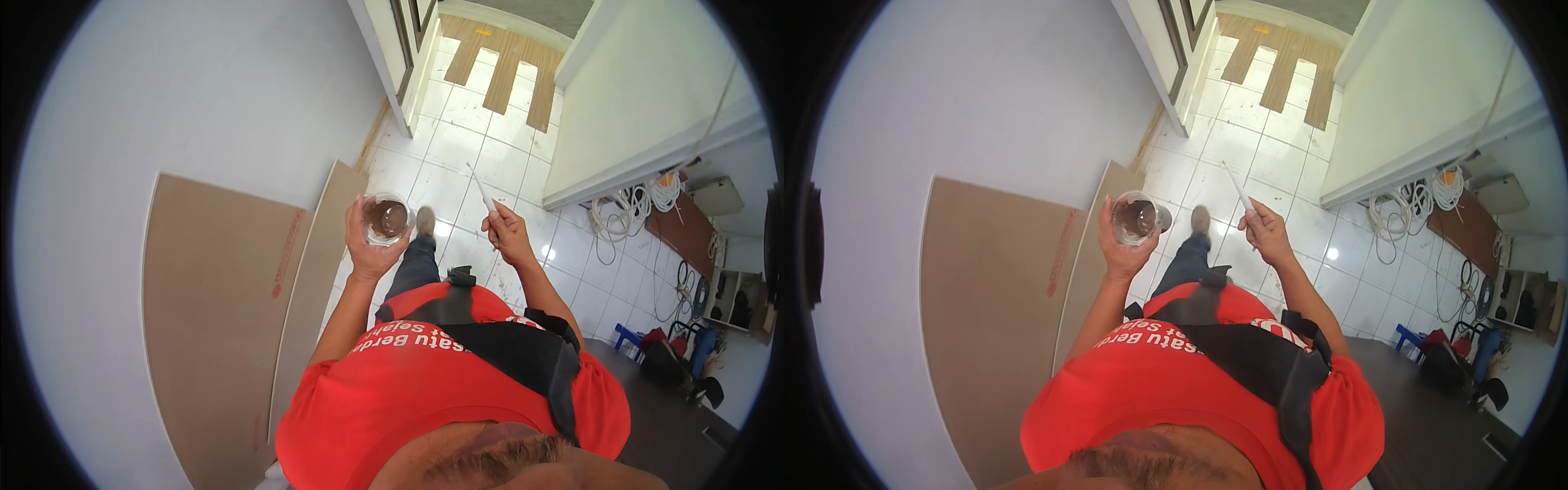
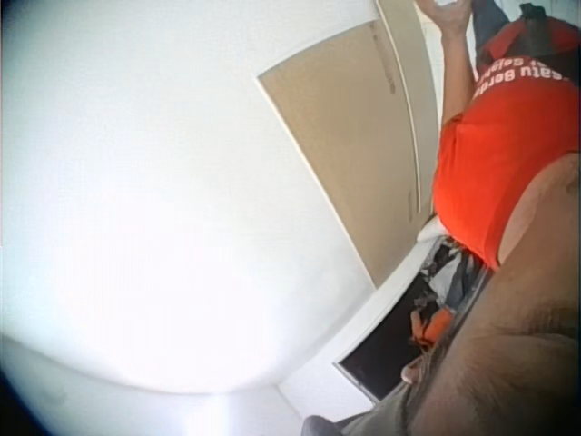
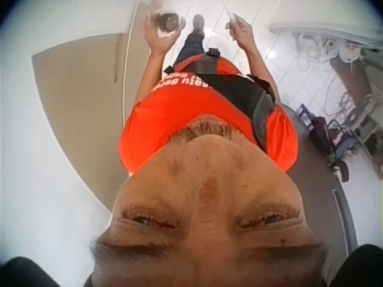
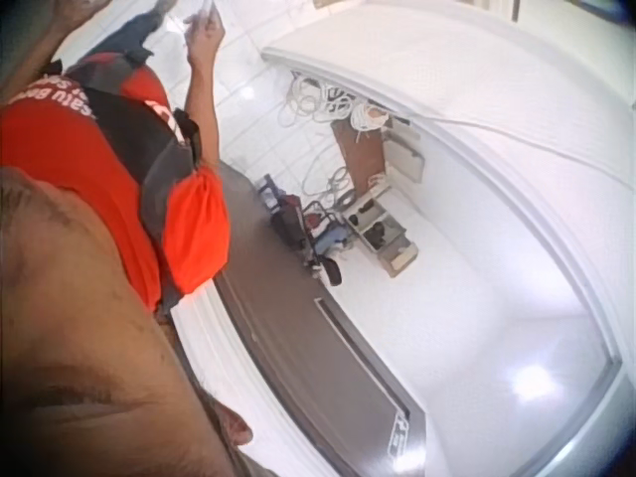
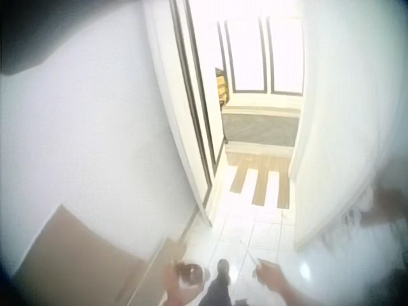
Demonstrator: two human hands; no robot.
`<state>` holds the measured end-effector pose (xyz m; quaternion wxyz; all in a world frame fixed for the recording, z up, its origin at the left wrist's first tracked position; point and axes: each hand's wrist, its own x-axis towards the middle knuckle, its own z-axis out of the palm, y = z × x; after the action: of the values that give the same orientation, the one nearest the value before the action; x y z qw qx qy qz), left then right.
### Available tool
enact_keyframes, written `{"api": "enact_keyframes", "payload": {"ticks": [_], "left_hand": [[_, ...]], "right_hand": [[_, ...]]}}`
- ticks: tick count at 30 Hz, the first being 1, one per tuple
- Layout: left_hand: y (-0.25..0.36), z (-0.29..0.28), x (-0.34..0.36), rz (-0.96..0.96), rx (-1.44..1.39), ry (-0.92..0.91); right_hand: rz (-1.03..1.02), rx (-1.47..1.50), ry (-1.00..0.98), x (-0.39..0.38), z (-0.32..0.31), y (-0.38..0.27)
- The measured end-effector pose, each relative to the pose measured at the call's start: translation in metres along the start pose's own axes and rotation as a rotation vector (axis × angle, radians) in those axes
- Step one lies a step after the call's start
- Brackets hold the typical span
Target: The person uses pliers to cut a small piece of material, then retrieves a container of dark paste and a spatula. They mix the paste and apply it to the ceiling trim using the spatula.
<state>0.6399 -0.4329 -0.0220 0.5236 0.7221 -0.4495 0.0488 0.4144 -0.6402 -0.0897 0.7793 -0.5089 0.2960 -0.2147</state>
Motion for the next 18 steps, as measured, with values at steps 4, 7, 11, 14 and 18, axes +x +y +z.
{"api": "enact_keyframes", "payload": {"ticks": [4,7,11,14,18], "left_hand": [[-0.045,0.062,0.075,0.024,-0.146,0.001],[-0.077,0.116,0.142,0.049,-0.287,0.028],[-0.094,0.169,0.234,0.054,-0.474,-0.071],[-0.101,0.206,0.311,0.083,-0.582,-0.190],[-0.112,0.262,0.394,0.055,-0.590,-0.261]], "right_hand": [[0.013,0.008,0.024,0.088,-0.024,-0.027],[0.016,0.008,0.073,0.157,-0.047,-0.056],[-0.036,0.035,0.215,0.219,-0.062,-0.103],[-0.053,0.054,0.292,0.266,-0.090,-0.130],[-0.070,0.121,0.379,0.326,-0.129,-0.147]]}}
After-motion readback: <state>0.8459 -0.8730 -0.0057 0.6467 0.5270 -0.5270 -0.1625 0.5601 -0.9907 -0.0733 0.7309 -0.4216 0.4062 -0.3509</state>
